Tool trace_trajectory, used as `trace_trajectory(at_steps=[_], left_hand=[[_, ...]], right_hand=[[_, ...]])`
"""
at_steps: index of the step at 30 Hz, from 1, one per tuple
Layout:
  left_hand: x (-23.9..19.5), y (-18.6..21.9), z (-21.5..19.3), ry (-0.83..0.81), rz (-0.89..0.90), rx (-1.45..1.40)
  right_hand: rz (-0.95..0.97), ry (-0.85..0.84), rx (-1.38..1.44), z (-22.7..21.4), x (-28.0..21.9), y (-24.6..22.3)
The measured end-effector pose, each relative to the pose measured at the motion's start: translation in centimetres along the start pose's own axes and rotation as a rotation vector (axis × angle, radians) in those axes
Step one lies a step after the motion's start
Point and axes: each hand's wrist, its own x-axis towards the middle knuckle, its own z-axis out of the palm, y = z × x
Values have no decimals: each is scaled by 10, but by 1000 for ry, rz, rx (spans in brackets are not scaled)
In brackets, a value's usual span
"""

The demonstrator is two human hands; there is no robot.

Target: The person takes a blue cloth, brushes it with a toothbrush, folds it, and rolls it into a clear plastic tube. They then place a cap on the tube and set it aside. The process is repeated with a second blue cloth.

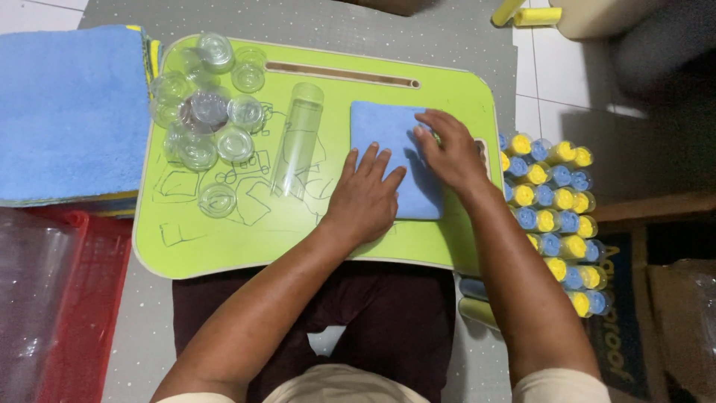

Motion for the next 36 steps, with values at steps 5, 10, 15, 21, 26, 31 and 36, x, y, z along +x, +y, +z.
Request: trace_trajectory(at_steps=[5,10,15,21,26,31,36], left_hand=[[12,-8,43,348,152,31],[12,-19,49,261,106,-22],[11,-19,40,246,105,-53],[12,-24,30,190,54,-203],[13,-39,44,462,81,-324],[1,-37,10,585,86,-2],[1,-61,31,488,222,67]], right_hand=[[204,-261,-90,15,69,11],[405,-515,-247,15,99,8],[478,-599,-179,10,108,-4],[184,-454,-35,-27,86,-42],[-92,-292,-4,-35,17,-49],[-408,-22,-218,3,-46,-41],[-378,90,-203,-1,-69,-48]])
